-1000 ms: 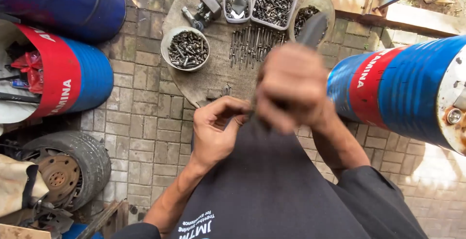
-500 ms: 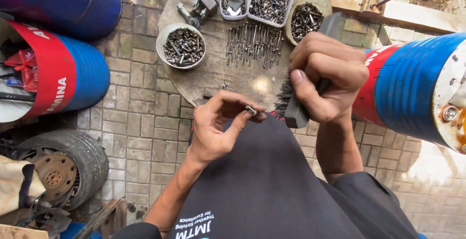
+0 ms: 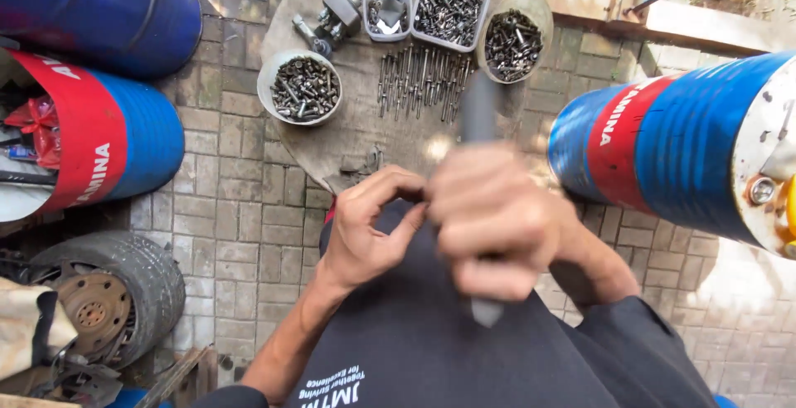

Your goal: The person cleans small metal fasteners one by one using a wire brush and a cloth. They pick up each fastener, scrub it, wipe it, and place it into a container. The process is repeated for multiple fasteners from several containers on a cloth-covered table.

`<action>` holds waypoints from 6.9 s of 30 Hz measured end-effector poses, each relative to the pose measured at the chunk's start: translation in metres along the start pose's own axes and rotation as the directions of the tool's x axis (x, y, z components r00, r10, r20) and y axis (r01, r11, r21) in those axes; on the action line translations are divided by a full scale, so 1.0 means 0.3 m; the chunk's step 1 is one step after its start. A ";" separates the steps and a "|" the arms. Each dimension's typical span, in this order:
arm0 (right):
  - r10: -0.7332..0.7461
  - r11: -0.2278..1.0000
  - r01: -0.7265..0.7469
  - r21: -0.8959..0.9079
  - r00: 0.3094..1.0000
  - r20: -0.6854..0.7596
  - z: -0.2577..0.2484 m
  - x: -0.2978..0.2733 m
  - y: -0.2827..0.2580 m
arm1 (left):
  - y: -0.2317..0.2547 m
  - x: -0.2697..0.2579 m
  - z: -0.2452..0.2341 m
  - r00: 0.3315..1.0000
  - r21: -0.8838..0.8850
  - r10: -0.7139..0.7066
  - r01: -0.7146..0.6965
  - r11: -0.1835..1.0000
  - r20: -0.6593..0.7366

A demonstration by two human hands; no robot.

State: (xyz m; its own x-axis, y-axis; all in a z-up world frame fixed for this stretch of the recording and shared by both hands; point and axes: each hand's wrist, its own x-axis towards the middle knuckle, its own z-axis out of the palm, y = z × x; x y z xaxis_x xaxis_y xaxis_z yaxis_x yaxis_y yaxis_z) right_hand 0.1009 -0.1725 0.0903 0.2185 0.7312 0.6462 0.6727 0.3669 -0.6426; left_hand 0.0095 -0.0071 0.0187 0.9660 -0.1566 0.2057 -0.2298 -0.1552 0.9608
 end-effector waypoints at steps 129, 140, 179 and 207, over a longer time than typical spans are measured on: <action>0.915 -0.024 -0.992 -0.125 0.029 -0.402 0.450 -0.897 0.696 | -1.065 -0.315 0.112 0.896 0.692 -0.342 0.438 0.574 -0.283; 0.806 0.078 -0.965 -0.250 0.209 -0.553 0.647 -0.900 0.720 | -1.135 -0.286 0.107 0.949 0.743 -0.306 0.262 0.616 -0.081; 0.665 0.585 -0.806 0.089 0.414 -0.622 0.639 -0.362 0.556 | -0.697 -0.162 -0.215 0.557 -0.610 -0.790 0.727 0.315 0.256; 0.694 0.710 -0.705 0.010 0.697 -0.179 0.402 -0.202 0.398 | -0.504 -0.055 -0.265 0.829 -0.410 -0.522 0.555 0.724 0.201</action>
State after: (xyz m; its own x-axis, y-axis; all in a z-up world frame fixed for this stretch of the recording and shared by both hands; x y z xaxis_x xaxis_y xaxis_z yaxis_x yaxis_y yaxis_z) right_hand 0.0826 -0.1036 -0.0752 0.7462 0.6612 0.0779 0.3161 -0.2489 -0.9155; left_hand 0.0377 0.0963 -0.1152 0.8968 -0.2446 -0.3686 0.4187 0.2003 0.8858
